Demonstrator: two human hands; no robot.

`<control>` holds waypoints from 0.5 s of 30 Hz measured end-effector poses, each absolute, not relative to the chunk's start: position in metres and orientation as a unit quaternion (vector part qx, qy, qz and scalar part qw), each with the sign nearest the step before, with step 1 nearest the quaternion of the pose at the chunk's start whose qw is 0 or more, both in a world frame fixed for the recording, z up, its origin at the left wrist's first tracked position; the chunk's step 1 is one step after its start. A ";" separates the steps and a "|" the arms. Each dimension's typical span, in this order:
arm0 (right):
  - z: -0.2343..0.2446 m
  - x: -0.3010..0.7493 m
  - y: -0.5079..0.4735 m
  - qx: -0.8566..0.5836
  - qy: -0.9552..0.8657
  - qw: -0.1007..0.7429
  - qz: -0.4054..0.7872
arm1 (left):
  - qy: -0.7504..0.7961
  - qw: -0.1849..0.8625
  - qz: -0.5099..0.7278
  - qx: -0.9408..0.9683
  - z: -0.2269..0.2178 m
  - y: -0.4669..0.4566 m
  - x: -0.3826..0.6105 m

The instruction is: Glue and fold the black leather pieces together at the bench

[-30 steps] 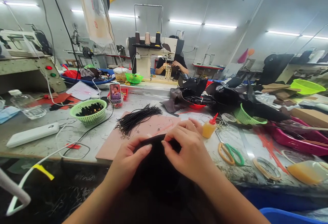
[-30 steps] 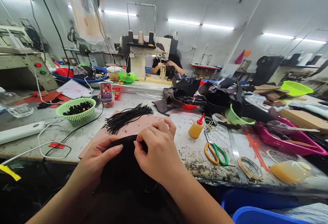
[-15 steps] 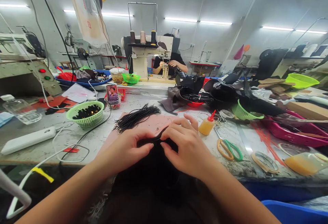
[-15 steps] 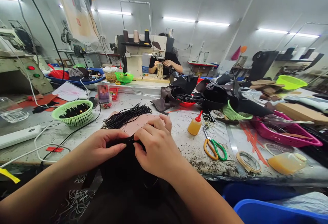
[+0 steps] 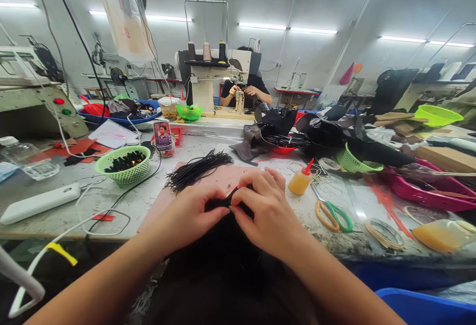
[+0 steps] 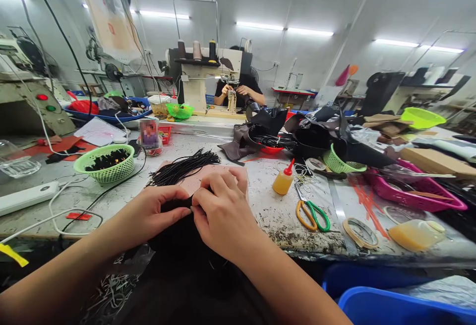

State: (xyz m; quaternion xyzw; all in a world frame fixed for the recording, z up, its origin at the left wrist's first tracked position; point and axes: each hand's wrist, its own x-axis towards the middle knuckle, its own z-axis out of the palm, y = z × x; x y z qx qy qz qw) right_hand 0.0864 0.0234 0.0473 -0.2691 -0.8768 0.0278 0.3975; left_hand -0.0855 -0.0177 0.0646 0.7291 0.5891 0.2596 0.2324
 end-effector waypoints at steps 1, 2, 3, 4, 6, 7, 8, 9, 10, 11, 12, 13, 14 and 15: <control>0.049 0.088 0.025 -0.265 -0.880 0.393 0.033 | 0.591 0.230 0.257 0.729 0.064 -0.017 -0.086; 0.051 0.090 0.026 -0.261 -0.882 0.390 0.041 | 0.592 0.228 0.259 0.728 0.064 -0.017 -0.087; 0.053 0.093 0.028 -0.255 -0.885 0.386 0.050 | 0.590 0.228 0.261 0.729 0.064 -0.016 -0.087; 0.055 0.095 0.030 -0.248 -0.889 0.381 0.060 | 0.589 0.229 0.257 0.731 0.065 -0.016 -0.088; 0.058 0.099 0.033 -0.232 -0.896 0.370 0.079 | 0.587 0.230 0.238 0.738 0.067 -0.015 -0.088; 0.059 0.100 0.035 -0.225 -0.900 0.364 0.085 | 0.583 0.235 0.228 0.743 0.067 -0.014 -0.089; 0.059 0.101 0.036 -0.222 -0.902 0.358 0.089 | 0.575 0.247 0.222 0.748 0.067 -0.014 -0.089; 0.059 0.101 0.037 -0.222 -0.904 0.354 0.090 | 0.564 0.264 0.223 0.750 0.067 -0.013 -0.089; 0.059 0.101 0.038 -0.225 -0.905 0.350 0.089 | 0.551 0.282 0.229 0.751 0.067 -0.012 -0.089; 0.058 0.101 0.038 -0.230 -0.905 0.347 0.087 | 0.539 0.300 0.236 0.751 0.067 -0.012 -0.089; 0.058 0.101 0.038 -0.234 -0.906 0.343 0.084 | 0.529 0.313 0.240 0.751 0.066 -0.011 -0.088; 0.058 0.100 0.038 -0.237 -0.907 0.339 0.081 | 0.524 0.316 0.240 0.753 0.066 -0.011 -0.088; 0.058 0.100 0.038 -0.239 -0.908 0.334 0.078 | 0.524 0.311 0.238 0.757 0.065 -0.011 -0.088; 0.059 0.100 0.037 -0.240 -0.910 0.330 0.076 | 0.524 0.302 0.234 0.761 0.065 -0.011 -0.088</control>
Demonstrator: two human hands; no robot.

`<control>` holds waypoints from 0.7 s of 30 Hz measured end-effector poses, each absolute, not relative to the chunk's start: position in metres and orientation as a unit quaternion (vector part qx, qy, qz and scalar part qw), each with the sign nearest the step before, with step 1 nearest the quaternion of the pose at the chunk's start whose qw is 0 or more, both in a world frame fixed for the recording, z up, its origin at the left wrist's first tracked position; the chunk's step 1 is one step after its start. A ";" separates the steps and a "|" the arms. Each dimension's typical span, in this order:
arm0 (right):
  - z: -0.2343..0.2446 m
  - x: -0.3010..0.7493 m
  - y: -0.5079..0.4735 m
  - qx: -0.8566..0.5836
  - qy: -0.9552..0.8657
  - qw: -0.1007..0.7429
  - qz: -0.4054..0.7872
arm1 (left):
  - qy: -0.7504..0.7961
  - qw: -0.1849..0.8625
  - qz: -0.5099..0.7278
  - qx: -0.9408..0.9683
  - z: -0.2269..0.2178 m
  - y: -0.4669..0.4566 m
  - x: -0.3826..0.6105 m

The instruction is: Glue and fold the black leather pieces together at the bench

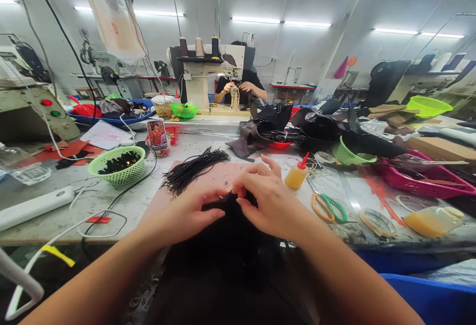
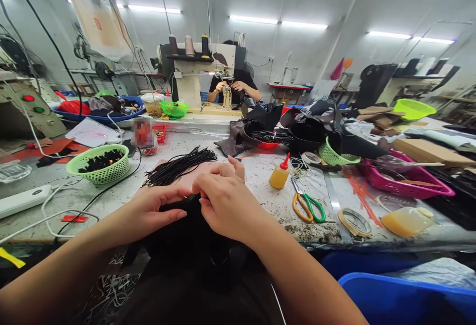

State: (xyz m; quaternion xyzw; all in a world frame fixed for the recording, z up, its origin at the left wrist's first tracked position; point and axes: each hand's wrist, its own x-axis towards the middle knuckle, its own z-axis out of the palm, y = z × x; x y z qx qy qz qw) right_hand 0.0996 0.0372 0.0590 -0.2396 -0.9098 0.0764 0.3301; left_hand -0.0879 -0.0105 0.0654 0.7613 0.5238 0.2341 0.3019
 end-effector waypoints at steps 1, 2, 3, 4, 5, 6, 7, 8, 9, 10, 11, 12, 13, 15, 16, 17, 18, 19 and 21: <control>0.060 0.099 0.037 -0.240 -0.911 0.327 0.075 | 0.523 0.293 0.231 0.766 0.065 -0.010 -0.088; 0.060 0.099 0.037 -0.240 -0.912 0.325 0.072 | 0.522 0.288 0.228 0.770 0.066 -0.010 -0.088; 0.061 0.099 0.036 -0.240 -0.912 0.325 0.070 | 0.521 0.285 0.225 0.773 0.066 -0.010 -0.089; 0.062 0.099 0.036 -0.240 -0.912 0.325 0.068 | 0.520 0.283 0.222 0.775 0.066 -0.010 -0.089; 0.062 0.098 0.036 -0.239 -0.912 0.326 0.066 | 0.517 0.283 0.220 0.777 0.066 -0.010 -0.090; 0.062 0.098 0.035 -0.238 -0.912 0.327 0.064 | 0.514 0.282 0.219 0.780 0.066 -0.010 -0.090; 0.062 0.098 0.035 -0.237 -0.912 0.328 0.063 | 0.509 0.280 0.221 0.784 0.066 -0.010 -0.090; 0.062 0.097 0.035 -0.236 -0.912 0.330 0.061 | 0.505 0.276 0.223 0.787 0.066 -0.010 -0.089; 0.062 0.097 0.034 -0.235 -0.912 0.332 0.058 | 0.502 0.268 0.227 0.790 0.067 -0.010 -0.088; 0.062 0.097 0.034 -0.234 -0.911 0.334 0.055 | 0.504 0.258 0.229 0.792 0.068 -0.010 -0.086; 0.061 0.096 0.033 -0.233 -0.912 0.334 0.051 | 0.510 0.244 0.227 0.793 0.069 -0.011 -0.084; 0.061 0.096 0.033 -0.231 -0.912 0.335 0.045 | 0.521 0.227 0.224 0.792 0.070 -0.012 -0.081; 0.060 0.096 0.032 -0.230 -0.913 0.334 0.038 | 0.533 0.208 0.219 0.790 0.072 -0.012 -0.078; 0.060 0.095 0.031 -0.222 -0.918 0.328 0.027 | 0.554 0.167 0.206 0.789 0.075 -0.014 -0.073; 0.060 0.095 0.030 -0.214 -0.921 0.323 0.024 | 0.559 0.148 0.198 0.791 0.076 -0.015 -0.071; 0.061 0.096 0.030 -0.204 -0.926 0.318 0.022 | 0.561 0.133 0.191 0.795 0.077 -0.016 -0.069; 0.061 0.096 0.029 -0.192 -0.930 0.314 0.021 | 0.562 0.123 0.182 0.797 0.078 -0.016 -0.068; 0.062 0.096 0.029 -0.181 -0.933 0.311 0.019 | 0.565 0.119 0.172 0.798 0.078 -0.016 -0.068; 0.063 0.097 0.029 -0.165 -0.936 0.310 0.012 | 0.572 0.129 0.158 0.795 0.078 -0.015 -0.068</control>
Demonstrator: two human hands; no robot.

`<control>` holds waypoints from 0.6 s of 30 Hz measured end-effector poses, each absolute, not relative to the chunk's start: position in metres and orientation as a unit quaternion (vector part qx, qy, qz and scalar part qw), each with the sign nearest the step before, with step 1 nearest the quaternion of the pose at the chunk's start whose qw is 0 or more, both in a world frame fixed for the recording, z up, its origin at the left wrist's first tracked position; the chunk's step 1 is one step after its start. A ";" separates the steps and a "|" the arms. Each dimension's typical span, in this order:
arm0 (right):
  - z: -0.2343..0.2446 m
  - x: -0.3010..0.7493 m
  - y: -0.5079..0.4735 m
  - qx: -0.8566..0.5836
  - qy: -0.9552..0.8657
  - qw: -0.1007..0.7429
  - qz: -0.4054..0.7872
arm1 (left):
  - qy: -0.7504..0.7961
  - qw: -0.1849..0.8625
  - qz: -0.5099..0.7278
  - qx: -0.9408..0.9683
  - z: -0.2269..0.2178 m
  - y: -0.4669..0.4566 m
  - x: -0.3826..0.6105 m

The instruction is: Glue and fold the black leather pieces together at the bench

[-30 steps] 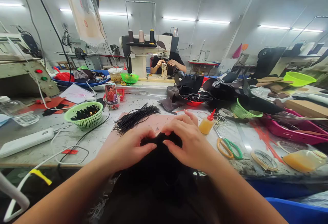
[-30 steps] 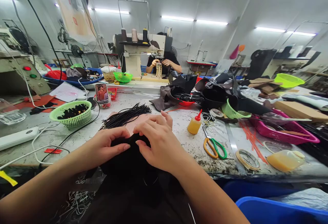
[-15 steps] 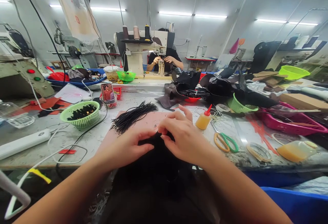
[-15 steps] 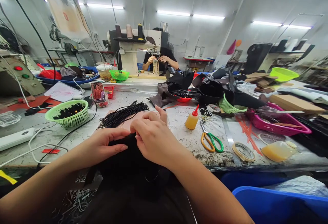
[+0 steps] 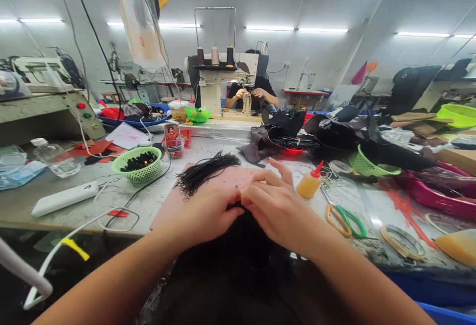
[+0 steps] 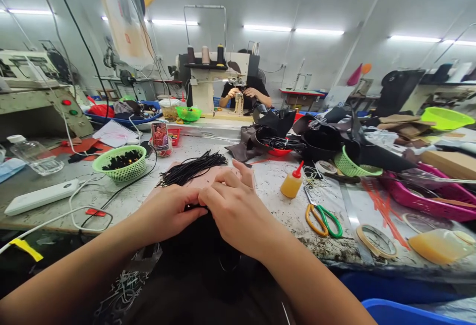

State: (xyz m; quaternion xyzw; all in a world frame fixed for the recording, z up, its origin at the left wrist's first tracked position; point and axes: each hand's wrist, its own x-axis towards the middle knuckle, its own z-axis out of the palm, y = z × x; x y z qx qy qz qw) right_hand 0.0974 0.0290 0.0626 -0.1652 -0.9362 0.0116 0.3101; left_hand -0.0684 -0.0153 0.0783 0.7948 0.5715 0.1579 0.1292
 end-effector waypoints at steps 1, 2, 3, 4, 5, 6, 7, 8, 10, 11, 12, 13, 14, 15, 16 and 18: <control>0.063 0.099 0.029 -0.163 -0.935 0.314 0.007 | 0.572 0.141 0.156 0.793 0.078 -0.014 -0.069; 0.063 0.100 0.030 -0.164 -0.933 0.320 0.003 | 0.569 0.152 0.160 0.792 0.077 -0.014 -0.070; 0.064 0.102 0.031 -0.167 -0.930 0.328 0.001 | 0.566 0.162 0.167 0.791 0.077 -0.013 -0.072; 0.064 0.104 0.033 -0.172 -0.927 0.334 0.001 | 0.564 0.168 0.175 0.789 0.076 -0.012 -0.073; 0.065 0.107 0.035 -0.179 -0.924 0.338 0.003 | 0.565 0.172 0.182 0.786 0.076 -0.011 -0.074; 0.065 0.110 0.038 -0.185 -0.923 0.337 0.006 | 0.568 0.173 0.187 0.782 0.075 -0.011 -0.075; 0.066 0.112 0.040 -0.190 -0.924 0.332 0.009 | 0.571 0.173 0.191 0.779 0.075 -0.011 -0.075; 0.067 0.115 0.043 -0.194 -0.926 0.325 0.013 | 0.571 0.173 0.195 0.778 0.075 -0.011 -0.075; 0.068 0.118 0.048 -0.193 -0.930 0.313 0.019 | 0.565 0.178 0.198 0.781 0.075 -0.011 -0.075; 0.069 0.119 0.050 -0.191 -0.931 0.309 0.024 | 0.562 0.178 0.199 0.783 0.075 -0.011 -0.075; 0.069 0.119 0.052 -0.187 -0.933 0.307 0.029 | 0.559 0.176 0.201 0.785 0.076 -0.010 -0.074; 0.069 0.118 0.053 -0.183 -0.934 0.305 0.037 | 0.555 0.172 0.205 0.788 0.076 -0.010 -0.073; 0.069 0.118 0.054 -0.177 -0.936 0.300 0.045 | 0.550 0.167 0.210 0.791 0.076 -0.009 -0.073; 0.069 0.116 0.054 -0.170 -0.939 0.293 0.055 | 0.543 0.162 0.215 0.795 0.076 -0.009 -0.072; 0.070 0.115 0.055 -0.163 -0.942 0.285 0.066 | 0.537 0.158 0.219 0.799 0.076 -0.008 -0.072; 0.071 0.113 0.055 -0.154 -0.947 0.268 0.091 | 0.531 0.159 0.224 0.801 0.075 -0.007 -0.071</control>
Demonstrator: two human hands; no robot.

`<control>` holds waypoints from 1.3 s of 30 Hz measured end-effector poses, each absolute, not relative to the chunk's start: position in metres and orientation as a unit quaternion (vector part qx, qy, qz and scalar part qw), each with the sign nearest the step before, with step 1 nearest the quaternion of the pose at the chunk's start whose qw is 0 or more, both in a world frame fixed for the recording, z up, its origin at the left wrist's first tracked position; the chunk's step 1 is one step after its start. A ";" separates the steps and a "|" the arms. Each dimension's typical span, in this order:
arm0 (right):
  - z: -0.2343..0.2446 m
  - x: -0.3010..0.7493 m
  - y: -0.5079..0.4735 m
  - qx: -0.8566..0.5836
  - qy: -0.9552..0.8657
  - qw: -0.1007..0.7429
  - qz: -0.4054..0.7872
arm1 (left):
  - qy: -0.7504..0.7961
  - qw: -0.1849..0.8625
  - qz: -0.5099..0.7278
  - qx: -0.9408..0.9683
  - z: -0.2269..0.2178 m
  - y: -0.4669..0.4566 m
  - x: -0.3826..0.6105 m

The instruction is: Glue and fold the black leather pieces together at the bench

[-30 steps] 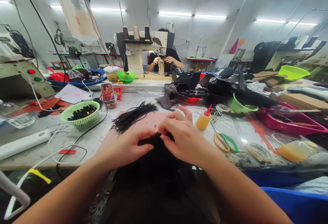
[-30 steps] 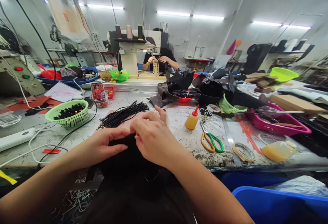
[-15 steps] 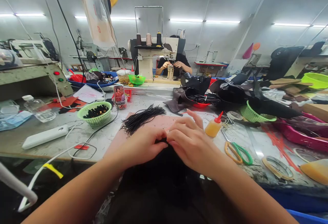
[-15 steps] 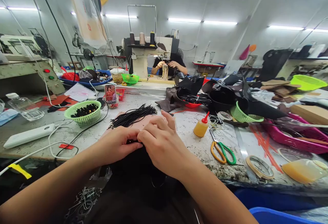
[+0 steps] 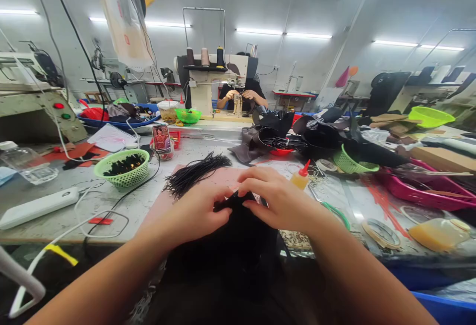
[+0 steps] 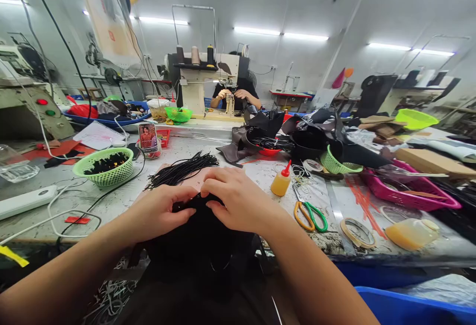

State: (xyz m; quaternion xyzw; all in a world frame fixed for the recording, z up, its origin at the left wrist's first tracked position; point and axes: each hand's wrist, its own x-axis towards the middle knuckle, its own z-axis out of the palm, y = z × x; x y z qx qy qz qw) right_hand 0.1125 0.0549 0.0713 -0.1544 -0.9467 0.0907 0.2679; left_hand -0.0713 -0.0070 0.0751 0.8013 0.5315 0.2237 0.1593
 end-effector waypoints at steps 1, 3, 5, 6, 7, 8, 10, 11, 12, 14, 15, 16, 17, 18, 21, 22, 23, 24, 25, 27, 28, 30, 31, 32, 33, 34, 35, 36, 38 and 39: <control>0.072 0.112 0.055 -0.155 -0.947 0.262 0.103 | 0.532 0.161 0.224 0.800 0.075 -0.007 -0.071; 0.074 0.111 0.056 -0.162 -0.944 0.257 0.127 | 0.535 0.159 0.224 0.799 0.074 -0.007 -0.071; 0.074 0.111 0.058 -0.160 -0.939 0.264 0.154 | 0.539 0.148 0.218 0.800 0.075 -0.008 -0.071; 0.073 0.111 0.060 -0.158 -0.934 0.271 0.170 | 0.541 0.143 0.212 0.801 0.076 -0.008 -0.071; 0.071 0.111 0.063 -0.157 -0.927 0.279 0.193 | 0.543 0.140 0.206 0.802 0.076 -0.008 -0.071; 0.069 0.111 0.066 -0.158 -0.918 0.288 0.222 | 0.543 0.140 0.199 0.804 0.077 -0.008 -0.071; 0.062 0.111 0.072 -0.160 -0.891 0.304 0.298 | 0.544 0.142 0.191 0.805 0.079 -0.008 -0.071; 0.058 0.110 0.075 -0.159 -0.874 0.309 0.340 | 0.544 0.144 0.191 0.804 0.079 -0.007 -0.071; 0.054 0.109 0.078 -0.156 -0.855 0.314 0.381 | 0.544 0.146 0.193 0.803 0.079 -0.007 -0.071; 0.046 0.106 0.082 -0.149 -0.818 0.320 0.454 | 0.543 0.152 0.203 0.801 0.079 -0.006 -0.071; 0.042 0.105 0.083 -0.147 -0.800 0.320 0.486 | 0.541 0.158 0.208 0.799 0.079 -0.006 -0.071; 0.039 0.103 0.084 -0.145 -0.783 0.319 0.514 | 0.539 0.166 0.212 0.798 0.078 -0.005 -0.072; 0.037 0.102 0.084 -0.143 -0.767 0.318 0.538 | 0.538 0.174 0.215 0.796 0.077 -0.005 -0.073; 0.035 0.100 0.084 -0.140 -0.754 0.318 0.557 | 0.537 0.183 0.218 0.794 0.076 -0.004 -0.074; 0.033 0.097 0.083 -0.128 -0.727 0.323 0.592 | 0.528 0.213 0.232 0.788 0.072 -0.003 -0.077; 0.033 0.096 0.083 -0.124 -0.722 0.324 0.598 | 0.523 0.226 0.239 0.787 0.071 -0.002 -0.078; 0.034 0.095 0.082 -0.120 -0.719 0.325 0.602 | 0.517 0.239 0.244 0.785 0.070 -0.002 -0.078; 0.034 0.094 0.082 -0.119 -0.717 0.328 0.603 | 0.513 0.251 0.248 0.782 0.069 -0.001 -0.079; 0.034 0.093 0.081 -0.121 -0.717 0.332 0.601 | 0.512 0.259 0.251 0.780 0.068 0.000 -0.080; 0.035 0.092 0.080 -0.134 -0.721 0.339 0.588 | 0.516 0.265 0.253 0.774 0.067 0.001 -0.080; 0.036 0.091 0.080 -0.142 -0.725 0.344 0.580 | 0.519 0.267 0.254 0.771 0.066 0.001 -0.080; 0.037 0.089 0.079 -0.158 -0.733 0.351 0.561 | 0.523 0.273 0.255 0.766 0.066 0.002 -0.079; 0.038 0.088 0.078 -0.165 -0.737 0.354 0.552 | 0.522 0.277 0.257 0.765 0.065 0.003 -0.079; 0.038 0.087 0.077 -0.171 -0.740 0.357 0.543 | 0.522 0.280 0.257 0.763 0.065 0.004 -0.079; 0.038 0.087 0.077 -0.176 -0.743 0.360 0.536 | 0.523 0.280 0.257 0.763 0.065 0.004 -0.079; 0.039 0.086 0.076 -0.182 -0.746 0.362 0.528 | 0.524 0.277 0.254 0.764 0.064 0.005 -0.079; 0.039 0.085 0.076 -0.188 -0.749 0.364 0.522 | 0.528 0.271 0.252 0.765 0.064 0.006 -0.080; 0.039 0.084 0.075 -0.194 -0.750 0.366 0.516 | 0.531 0.265 0.249 0.766 0.063 0.006 -0.081; 0.039 0.084 0.075 -0.207 -0.751 0.363 0.511 | 0.535 0.257 0.245 0.767 0.062 0.007 -0.082; 0.039 0.083 0.075 -0.209 -0.752 0.358 0.512 | 0.535 0.258 0.246 0.766 0.062 0.008 -0.082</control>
